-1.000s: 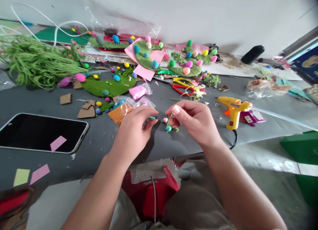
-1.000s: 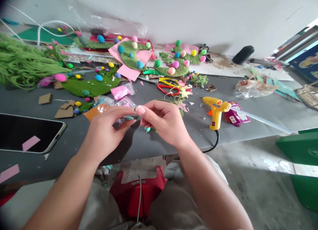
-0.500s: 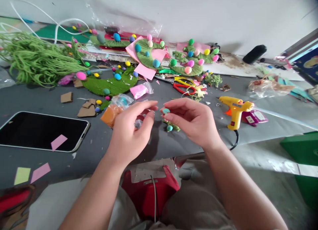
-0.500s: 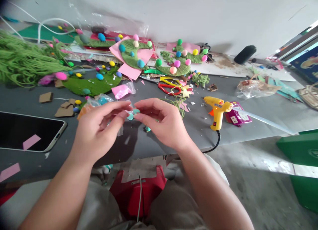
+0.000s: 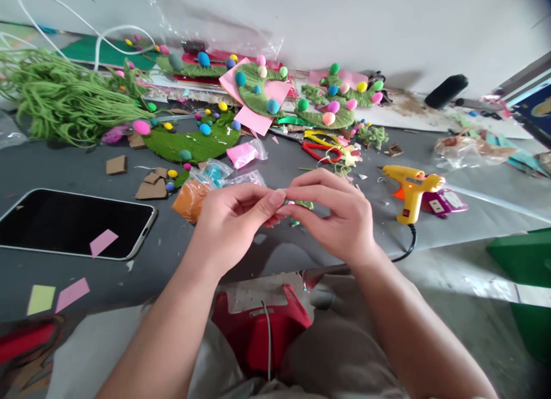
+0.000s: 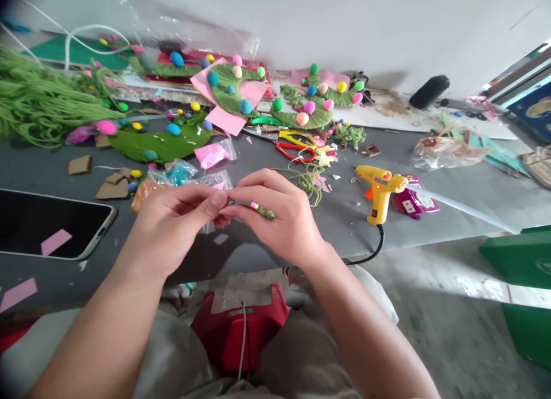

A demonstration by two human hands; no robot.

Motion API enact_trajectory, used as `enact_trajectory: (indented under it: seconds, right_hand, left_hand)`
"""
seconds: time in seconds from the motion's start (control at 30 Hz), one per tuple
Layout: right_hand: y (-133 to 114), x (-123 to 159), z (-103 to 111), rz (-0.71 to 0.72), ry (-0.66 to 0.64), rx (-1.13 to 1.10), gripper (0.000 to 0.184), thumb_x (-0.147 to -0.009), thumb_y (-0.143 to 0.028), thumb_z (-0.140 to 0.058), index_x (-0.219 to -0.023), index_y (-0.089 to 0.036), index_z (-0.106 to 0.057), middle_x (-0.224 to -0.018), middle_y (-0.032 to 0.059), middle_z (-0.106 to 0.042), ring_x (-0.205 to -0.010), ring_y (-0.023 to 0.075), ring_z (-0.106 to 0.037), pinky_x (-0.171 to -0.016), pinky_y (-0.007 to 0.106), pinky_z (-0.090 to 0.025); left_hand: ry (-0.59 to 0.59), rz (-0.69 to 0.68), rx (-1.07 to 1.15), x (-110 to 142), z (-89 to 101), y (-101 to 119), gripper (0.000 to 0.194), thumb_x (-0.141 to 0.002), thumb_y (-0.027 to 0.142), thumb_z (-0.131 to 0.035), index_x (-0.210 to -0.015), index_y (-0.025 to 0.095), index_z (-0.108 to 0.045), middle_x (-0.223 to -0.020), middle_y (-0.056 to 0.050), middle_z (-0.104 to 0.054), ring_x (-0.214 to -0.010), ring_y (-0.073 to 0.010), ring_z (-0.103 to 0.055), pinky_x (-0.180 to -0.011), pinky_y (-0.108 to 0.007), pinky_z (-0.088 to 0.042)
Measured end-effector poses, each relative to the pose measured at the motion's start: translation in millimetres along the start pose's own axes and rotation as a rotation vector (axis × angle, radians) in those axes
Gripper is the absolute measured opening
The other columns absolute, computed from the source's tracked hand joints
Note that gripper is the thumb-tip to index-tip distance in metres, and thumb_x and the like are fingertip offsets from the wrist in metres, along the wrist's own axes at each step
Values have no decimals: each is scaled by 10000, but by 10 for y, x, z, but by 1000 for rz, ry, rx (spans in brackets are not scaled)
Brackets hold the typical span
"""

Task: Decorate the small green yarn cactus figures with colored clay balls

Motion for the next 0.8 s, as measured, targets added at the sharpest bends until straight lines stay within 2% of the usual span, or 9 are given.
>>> enact_trajectory:
  seconds: [0.17,0.23,0.3,0.43,0.57,0.7,0.8]
  right_hand:
    - [96,-23,108,-132,68,-2,69,-930,-305,-745,-916,-254,-789,-903,40,-736,-844,192,-683,-772,349,-596]
    - [143,-27,184,-166,125,-32,55,-926,-285,-750,-914,-255,-794,-905,40,-735,-862,195,-678,-780,356,-594]
    - [172,-23,225,-172,156,-68,59,-912,-262,-766,-949,-267,-811,-933,37,-736,-890,192,-679,-795,357,-593]
    - [195,-12,148,-164,99,-110,159,-896,-274,-785,-1048,-298,-826,-1036,35,-733,-953,190,-693,-831,360,-604]
    - [155,-7,26,-137,11,-49,226,-915,-263,-759,-1135,-292,-805,-1073,37,-744,-957,183,-700,-826,342,-610]
    - [85,-14,-6,-117,-15,10,140,-947,-238,-714,-1040,-270,-812,-991,33,-768,-887,174,-706,-802,321,-605]
    - [123,-20,27,-169,-2,-29,92,-950,-272,-717,-961,-250,-806,-935,31,-770,-856,176,-702,-772,314,-595]
  left_hand:
    - [86,-18,-34,7,68,34,244,-860,451,-804,-815,211,-797,-709,-25,-752,-651,-168,-707,-621,-260,-587]
    - [127,-2,15,6,104,12,230,-866,444,-799,-837,216,-794,-729,-21,-759,-660,-170,-718,-628,-264,-598]
    - [119,30,86,3,94,-27,253,-891,471,-765,-887,220,-801,-796,-36,-784,-724,-192,-749,-673,-289,-624]
    - [26,58,162,16,-14,-47,302,-924,512,-713,-940,229,-817,-950,-71,-813,-894,-244,-778,-797,-358,-651]
    - [18,32,67,42,-37,-18,226,-849,450,-817,-962,255,-826,-881,-36,-811,-829,-220,-775,-788,-337,-650]
    - [16,-19,-42,35,-25,45,201,-844,430,-824,-903,238,-831,-807,-32,-801,-746,-198,-759,-729,-300,-644]
    - [39,-68,-121,26,9,118,156,-880,392,-794,-851,242,-825,-762,-11,-785,-706,-172,-747,-700,-265,-633]
Point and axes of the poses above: each hand's wrist, its own x-axis away from the middle knuckle, its own z-axis out of the back of the hand, y = z × x, the point moved 9 cm from there along -x, towards the middle knuckle
